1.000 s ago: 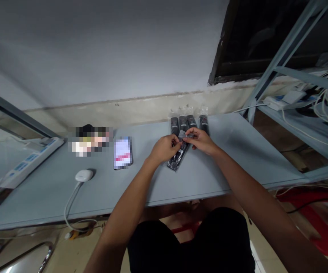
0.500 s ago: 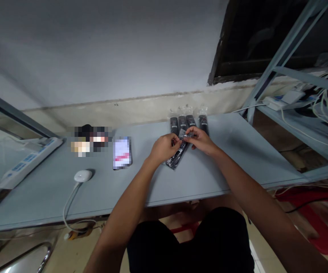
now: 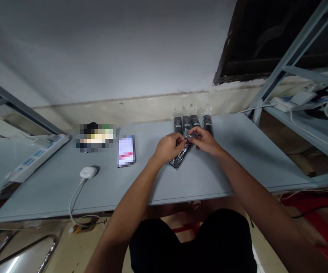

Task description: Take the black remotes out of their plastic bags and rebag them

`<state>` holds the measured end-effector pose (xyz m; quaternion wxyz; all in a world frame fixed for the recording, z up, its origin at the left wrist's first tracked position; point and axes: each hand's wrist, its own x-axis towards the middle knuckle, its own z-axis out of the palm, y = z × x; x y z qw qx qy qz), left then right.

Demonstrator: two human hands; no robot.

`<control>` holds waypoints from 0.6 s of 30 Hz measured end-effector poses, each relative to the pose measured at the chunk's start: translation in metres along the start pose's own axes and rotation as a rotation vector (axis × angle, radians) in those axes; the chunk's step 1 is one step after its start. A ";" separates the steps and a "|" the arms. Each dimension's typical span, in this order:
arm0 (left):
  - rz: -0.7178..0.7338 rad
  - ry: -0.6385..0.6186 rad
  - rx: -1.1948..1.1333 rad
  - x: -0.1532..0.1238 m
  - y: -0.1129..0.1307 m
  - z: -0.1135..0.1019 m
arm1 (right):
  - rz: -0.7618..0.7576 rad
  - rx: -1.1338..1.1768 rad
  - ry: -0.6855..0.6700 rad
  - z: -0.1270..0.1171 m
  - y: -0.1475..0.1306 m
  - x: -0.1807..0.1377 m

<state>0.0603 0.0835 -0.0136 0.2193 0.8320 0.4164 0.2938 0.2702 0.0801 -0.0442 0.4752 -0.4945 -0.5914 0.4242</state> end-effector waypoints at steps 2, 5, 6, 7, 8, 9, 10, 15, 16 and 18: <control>0.005 0.016 0.023 0.000 0.000 0.001 | 0.005 -0.031 -0.018 -0.001 -0.001 0.000; 0.008 0.043 0.054 0.000 0.001 0.002 | 0.025 -0.034 -0.012 -0.002 -0.003 0.000; 0.012 0.057 0.062 0.000 0.002 0.002 | 0.031 -0.024 -0.002 -0.003 -0.003 0.000; 0.021 0.074 0.070 -0.001 0.004 0.003 | 0.037 -0.013 0.009 -0.003 -0.003 0.001; 0.034 0.093 0.082 -0.001 0.005 0.004 | 0.042 -0.003 0.019 -0.003 -0.002 0.002; 0.048 0.110 0.098 -0.002 0.007 0.006 | 0.045 0.004 0.027 -0.003 -0.001 0.003; 0.060 0.121 0.119 -0.002 0.008 0.008 | 0.045 0.012 0.035 -0.003 0.001 0.004; 0.096 0.018 0.279 -0.006 0.011 0.017 | 0.013 0.045 0.110 -0.005 0.007 0.006; 0.097 -0.010 0.314 -0.006 0.011 0.019 | 0.005 0.054 0.114 -0.005 0.007 0.006; 0.090 -0.039 0.367 -0.005 0.011 0.019 | -0.015 0.078 0.101 -0.005 0.006 0.005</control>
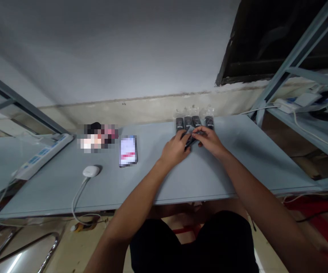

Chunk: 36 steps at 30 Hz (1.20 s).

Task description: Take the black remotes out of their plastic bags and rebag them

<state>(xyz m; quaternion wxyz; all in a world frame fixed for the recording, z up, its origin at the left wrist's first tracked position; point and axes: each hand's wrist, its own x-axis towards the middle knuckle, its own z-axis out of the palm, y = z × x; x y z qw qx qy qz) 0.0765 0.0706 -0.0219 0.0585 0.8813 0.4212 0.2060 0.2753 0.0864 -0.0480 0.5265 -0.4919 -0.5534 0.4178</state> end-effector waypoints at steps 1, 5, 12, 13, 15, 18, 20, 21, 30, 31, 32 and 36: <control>-0.007 -0.002 0.015 0.001 -0.001 -0.001 | -0.009 0.015 -0.009 0.000 -0.001 0.000; -0.110 0.058 0.044 0.006 -0.009 -0.012 | -0.041 -0.023 0.051 -0.005 -0.002 0.003; -0.460 -0.029 0.166 0.031 -0.049 -0.018 | -0.123 -0.645 0.319 -0.045 0.001 0.025; -0.494 -0.045 0.189 0.036 -0.053 -0.016 | -0.076 -0.754 0.323 -0.049 0.001 0.028; -0.511 -0.079 0.226 0.046 -0.059 -0.011 | 0.047 -0.936 0.319 -0.054 0.003 0.031; -0.500 -0.112 0.253 0.062 -0.059 -0.002 | 0.198 -1.055 0.292 -0.054 0.006 0.032; -0.491 -0.109 0.245 0.072 -0.057 0.004 | 0.256 -1.051 0.258 -0.053 0.006 0.033; -0.489 -0.103 0.235 0.076 -0.055 0.006 | 0.284 -1.043 0.237 -0.052 0.006 0.033; -0.367 0.217 0.024 0.059 -0.042 0.006 | 0.285 -0.753 0.200 -0.064 0.012 0.030; -0.308 0.258 -0.036 0.053 -0.039 0.005 | 0.252 -0.616 0.222 -0.063 0.012 0.029; -0.248 0.276 -0.117 0.047 -0.036 0.005 | 0.220 -0.449 0.232 -0.061 0.011 0.028; -0.180 0.174 -0.577 0.028 -0.020 0.010 | 0.097 0.186 0.172 -0.038 -0.005 0.020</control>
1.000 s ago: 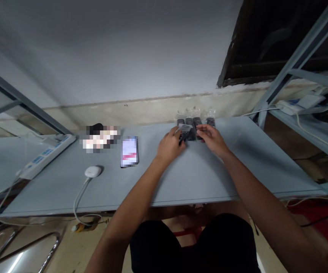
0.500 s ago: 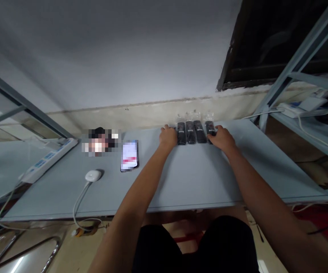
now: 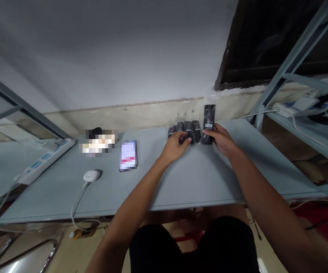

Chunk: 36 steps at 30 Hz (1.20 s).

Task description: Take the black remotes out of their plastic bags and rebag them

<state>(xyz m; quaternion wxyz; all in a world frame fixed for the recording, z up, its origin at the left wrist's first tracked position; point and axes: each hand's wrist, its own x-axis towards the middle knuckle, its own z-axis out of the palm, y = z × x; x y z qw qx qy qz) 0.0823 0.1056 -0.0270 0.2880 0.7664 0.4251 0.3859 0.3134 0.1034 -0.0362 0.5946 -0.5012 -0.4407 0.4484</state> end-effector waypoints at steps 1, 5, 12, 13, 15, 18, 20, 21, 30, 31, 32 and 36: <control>-0.043 -0.040 -0.108 -0.003 0.001 0.003 | -0.012 0.072 -0.030 0.008 -0.003 -0.004; -0.165 -0.067 -0.422 -0.004 -0.002 0.010 | -0.007 0.148 -0.099 0.032 -0.006 -0.018; -0.188 0.314 -0.648 0.007 -0.010 -0.014 | 0.142 0.327 -0.053 0.027 -0.006 -0.014; -0.191 0.384 -0.670 0.008 -0.010 -0.019 | 0.149 0.323 -0.052 0.024 -0.007 -0.012; -0.179 0.493 -0.697 0.009 -0.008 -0.028 | 0.156 0.293 -0.076 0.020 -0.006 -0.010; -0.151 0.588 -0.708 0.010 -0.007 -0.037 | 0.223 0.289 -0.150 0.017 -0.005 -0.010; -0.135 0.619 -0.698 0.010 -0.006 -0.042 | 0.291 0.313 -0.211 0.016 -0.005 -0.013; -0.130 0.629 -0.682 0.011 -0.005 -0.044 | 0.318 0.323 -0.240 0.015 -0.005 -0.014; -0.015 0.512 -0.631 0.016 0.024 -0.055 | 0.436 0.338 -0.374 0.005 -0.008 -0.019; -0.002 0.492 -0.634 0.016 0.028 -0.055 | 0.438 0.338 -0.392 0.003 -0.007 -0.019; 0.009 0.476 -0.639 0.016 0.032 -0.055 | 0.435 0.339 -0.410 0.002 -0.007 -0.019; 0.011 0.443 -0.693 0.016 0.038 -0.058 | 0.416 0.339 -0.473 -0.003 -0.005 -0.017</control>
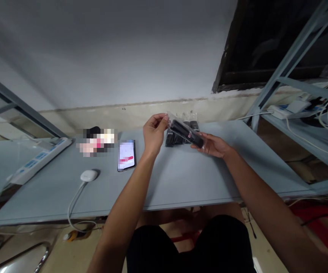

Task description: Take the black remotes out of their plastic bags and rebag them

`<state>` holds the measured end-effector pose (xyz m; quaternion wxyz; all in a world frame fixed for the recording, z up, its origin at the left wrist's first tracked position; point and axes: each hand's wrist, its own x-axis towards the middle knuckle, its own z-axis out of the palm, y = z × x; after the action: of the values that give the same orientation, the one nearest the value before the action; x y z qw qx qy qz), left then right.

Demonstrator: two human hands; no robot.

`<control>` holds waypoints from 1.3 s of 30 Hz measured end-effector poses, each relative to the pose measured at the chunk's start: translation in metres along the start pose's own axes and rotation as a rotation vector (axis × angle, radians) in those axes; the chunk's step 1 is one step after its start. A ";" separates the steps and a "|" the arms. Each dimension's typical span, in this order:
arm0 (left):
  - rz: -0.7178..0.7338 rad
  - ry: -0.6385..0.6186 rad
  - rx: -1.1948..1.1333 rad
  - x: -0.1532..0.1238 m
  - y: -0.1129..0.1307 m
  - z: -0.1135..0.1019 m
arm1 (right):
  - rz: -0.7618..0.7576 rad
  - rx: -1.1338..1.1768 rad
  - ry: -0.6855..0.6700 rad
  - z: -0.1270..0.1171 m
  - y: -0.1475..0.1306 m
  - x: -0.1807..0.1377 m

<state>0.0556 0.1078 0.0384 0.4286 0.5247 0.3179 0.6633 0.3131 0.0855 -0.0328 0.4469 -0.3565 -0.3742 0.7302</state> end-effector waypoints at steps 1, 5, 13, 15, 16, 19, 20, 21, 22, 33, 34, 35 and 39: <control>-0.007 0.006 -0.006 0.000 0.000 -0.002 | -0.004 -0.008 -0.005 -0.001 0.000 0.000; 0.000 0.071 -0.010 0.003 -0.005 -0.013 | -0.028 -0.041 -0.012 -0.004 -0.001 0.000; 0.016 0.182 -0.093 0.004 -0.027 -0.030 | -0.002 -0.039 -0.019 -0.007 0.000 0.005; -0.013 0.154 -0.115 0.005 -0.031 -0.035 | 0.002 -0.042 0.005 -0.007 0.001 0.006; -0.039 0.132 -0.126 0.006 -0.032 -0.038 | 0.004 -0.044 0.012 -0.008 0.001 0.006; -0.139 0.064 -0.168 0.008 -0.034 -0.045 | 0.006 -0.048 0.009 -0.008 0.001 0.006; -0.160 0.054 -0.178 0.008 -0.034 -0.046 | 0.003 -0.048 0.012 -0.008 0.001 0.006; -0.163 0.057 -0.181 0.008 -0.034 -0.047 | 0.001 -0.050 0.020 -0.007 0.002 0.005; -0.149 0.072 -0.178 0.007 -0.033 -0.047 | 0.000 -0.052 0.031 -0.006 0.002 0.005; 0.063 0.303 0.163 0.003 -0.036 -0.050 | -0.003 -0.033 0.053 -0.001 0.000 0.003; 0.136 0.331 0.314 0.000 -0.033 -0.050 | -0.013 -0.042 0.056 -0.002 0.001 0.004; 0.228 0.327 0.484 -0.004 -0.029 -0.048 | -0.023 -0.051 0.054 -0.002 0.001 0.004; 0.526 -0.206 0.906 -0.022 -0.017 -0.031 | -0.042 -0.104 0.006 -0.003 0.004 0.006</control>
<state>0.0316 0.0962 0.0069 0.0072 0.7816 0.3864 0.4897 0.3127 0.0902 -0.0386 0.4442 -0.3734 -0.4177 0.6991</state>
